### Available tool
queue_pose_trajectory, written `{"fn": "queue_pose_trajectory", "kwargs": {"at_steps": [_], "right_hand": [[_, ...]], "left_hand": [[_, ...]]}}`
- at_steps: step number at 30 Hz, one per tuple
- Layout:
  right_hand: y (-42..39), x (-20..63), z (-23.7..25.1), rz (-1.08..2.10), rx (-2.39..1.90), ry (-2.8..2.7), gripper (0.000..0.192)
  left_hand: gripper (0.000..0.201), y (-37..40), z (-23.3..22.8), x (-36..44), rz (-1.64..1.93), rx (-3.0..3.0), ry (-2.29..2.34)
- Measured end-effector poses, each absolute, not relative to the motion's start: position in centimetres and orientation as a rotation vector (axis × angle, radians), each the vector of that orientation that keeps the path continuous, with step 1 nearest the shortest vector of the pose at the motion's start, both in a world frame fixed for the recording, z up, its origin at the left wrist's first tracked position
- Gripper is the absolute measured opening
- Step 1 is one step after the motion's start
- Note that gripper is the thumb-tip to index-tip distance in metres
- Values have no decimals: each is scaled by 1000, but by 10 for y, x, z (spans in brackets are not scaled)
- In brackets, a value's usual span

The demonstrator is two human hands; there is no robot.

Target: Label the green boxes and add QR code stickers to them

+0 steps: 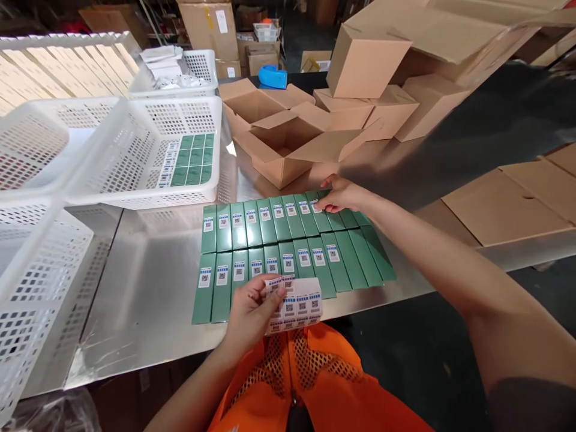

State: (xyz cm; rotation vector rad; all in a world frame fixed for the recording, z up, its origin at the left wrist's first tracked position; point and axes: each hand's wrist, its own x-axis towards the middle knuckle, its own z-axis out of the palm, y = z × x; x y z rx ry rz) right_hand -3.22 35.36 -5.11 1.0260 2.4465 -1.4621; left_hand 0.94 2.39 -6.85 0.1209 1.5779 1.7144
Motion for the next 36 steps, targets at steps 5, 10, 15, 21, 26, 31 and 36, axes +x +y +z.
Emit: {"fn": "queue_pose_trajectory", "kwargs": {"at_steps": [5,10,15,21,26,31,36], "right_hand": [[326,-9,-33,-1485,779,2724,35],[260,42,-32,-1751,-123,2650,26],[230,59,-38,-1764,-337,2856,8],[244,59,-25,-2075,-293,2638,7],[304,34,-32,-2435,323,2528,19],[360,4,-48,-2154,1073,2297,44],[367,-6,-58,-1975,1139,2275,67]], "left_hand": [[40,27,-69,16,1814,-7,1550],[45,35,-82,12,1886,16,1437],[42,38,-75,8,1896,74,1417],[47,34,-70,12,1858,4,1462],[46,29,-62,12,1796,-24,1544],[46,29,-59,14,1778,-8,1554],[46,25,-66,12,1773,22,1545]]}}
